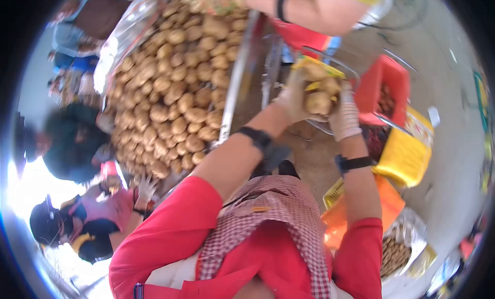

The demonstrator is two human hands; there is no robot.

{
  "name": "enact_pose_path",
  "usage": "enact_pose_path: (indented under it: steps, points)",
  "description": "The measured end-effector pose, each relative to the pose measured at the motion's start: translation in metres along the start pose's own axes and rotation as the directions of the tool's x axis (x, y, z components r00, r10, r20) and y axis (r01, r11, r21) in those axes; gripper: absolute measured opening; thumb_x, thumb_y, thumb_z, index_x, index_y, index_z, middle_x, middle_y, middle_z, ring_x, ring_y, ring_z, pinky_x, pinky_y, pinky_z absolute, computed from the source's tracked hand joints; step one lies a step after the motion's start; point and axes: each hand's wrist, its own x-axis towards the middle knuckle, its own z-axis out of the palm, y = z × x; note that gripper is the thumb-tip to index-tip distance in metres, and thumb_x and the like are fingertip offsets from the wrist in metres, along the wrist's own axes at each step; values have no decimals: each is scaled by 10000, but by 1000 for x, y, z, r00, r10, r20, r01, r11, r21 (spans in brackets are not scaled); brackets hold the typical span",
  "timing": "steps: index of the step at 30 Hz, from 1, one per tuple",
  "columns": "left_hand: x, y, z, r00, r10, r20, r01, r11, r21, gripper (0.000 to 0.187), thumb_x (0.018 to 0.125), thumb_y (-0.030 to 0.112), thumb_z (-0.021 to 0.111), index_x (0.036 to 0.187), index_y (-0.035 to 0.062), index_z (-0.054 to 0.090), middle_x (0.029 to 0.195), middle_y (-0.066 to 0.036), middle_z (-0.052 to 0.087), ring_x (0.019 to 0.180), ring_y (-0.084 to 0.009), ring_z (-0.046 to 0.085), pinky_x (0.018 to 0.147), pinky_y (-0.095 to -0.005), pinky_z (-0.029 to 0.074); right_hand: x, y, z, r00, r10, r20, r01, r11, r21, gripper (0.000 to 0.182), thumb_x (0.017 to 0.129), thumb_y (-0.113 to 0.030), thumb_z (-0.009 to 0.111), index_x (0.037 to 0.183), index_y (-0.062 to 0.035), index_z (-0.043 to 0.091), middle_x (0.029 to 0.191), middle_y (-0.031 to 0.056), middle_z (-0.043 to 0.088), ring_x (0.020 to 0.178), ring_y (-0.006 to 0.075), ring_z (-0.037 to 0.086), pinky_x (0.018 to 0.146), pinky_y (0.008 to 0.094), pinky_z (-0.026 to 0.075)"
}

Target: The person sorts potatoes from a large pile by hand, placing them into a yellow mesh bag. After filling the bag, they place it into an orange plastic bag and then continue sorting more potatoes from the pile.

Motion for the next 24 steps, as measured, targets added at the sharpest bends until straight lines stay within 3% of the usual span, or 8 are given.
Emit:
enact_pose_path:
  steps: [1,3,4,5,7,13,17,24]
  points:
    - [1,16,-4,999,11,-51,-10,1000,17,628,768,355,791,1275,112,511,1193,-103,586,1135,-273,567,1039,-405,440,11,3,-6,974,52,-220,-55,998,-10,661,922,-573,581,1411,-143,465,1368,101,506,1251,219,503,1014,453,460]
    - [-2,66,5,623,-727,-290,516,660,-546,589,825,343,726,1324,102,525,1299,-137,571,1220,-285,541,1069,-396,410,22,19,-17,958,48,-284,-93,985,-146,657,918,-558,594,1428,-170,454,1374,85,490,1262,209,468,1034,450,409]
    - [-20,61,-8,616,-725,-307,499,661,-560,589,825,343,726,1324,102,525,1299,-137,571,1220,-285,541,1069,-396,410,21,28,-19,961,-113,-251,26,946,-324,598,956,-464,576,1408,-87,471,1350,98,528,1241,214,495,1028,391,409]
    - [-48,50,-28,783,-419,-460,409,904,-125,549,840,313,709,1317,95,549,1331,-159,559,1252,-293,526,1080,-393,396,18,37,-21,942,-273,-193,150,862,-484,542,993,-370,558,1387,-4,487,1325,112,565,1221,220,522,1022,331,409]
    - [-110,72,-58,864,248,-438,95,774,625,403,874,232,653,1227,40,622,1322,-205,572,1288,-324,513,1085,-400,384,3,57,-28,948,-275,-162,123,782,-611,530,993,-351,560,1368,19,501,1324,114,566,1210,212,524,1023,329,410]
    - [-275,105,-240,498,668,-552,703,61,708,666,797,341,708,1385,97,510,1401,-232,481,1293,-428,418,1105,-512,325,-8,111,39,929,-332,163,337,581,-741,432,987,-269,576,1291,37,556,1255,126,605,1165,231,556,1028,355,413]
    - [-309,114,-308,451,452,-769,601,484,637,745,749,274,777,1425,183,478,1456,-188,404,1329,-384,405,1114,-434,358,-3,129,150,669,-361,650,737,213,-641,351,915,-195,640,1203,2,606,1208,188,608,1143,319,568,999,396,435]
    - [-333,70,-297,283,498,-820,523,636,567,700,676,152,800,1317,143,517,1243,-172,534,1139,-337,550,980,-420,477,0,254,331,479,7,878,877,28,-479,502,849,-269,688,1289,-74,542,1270,220,563,1193,395,521,1006,461,426]
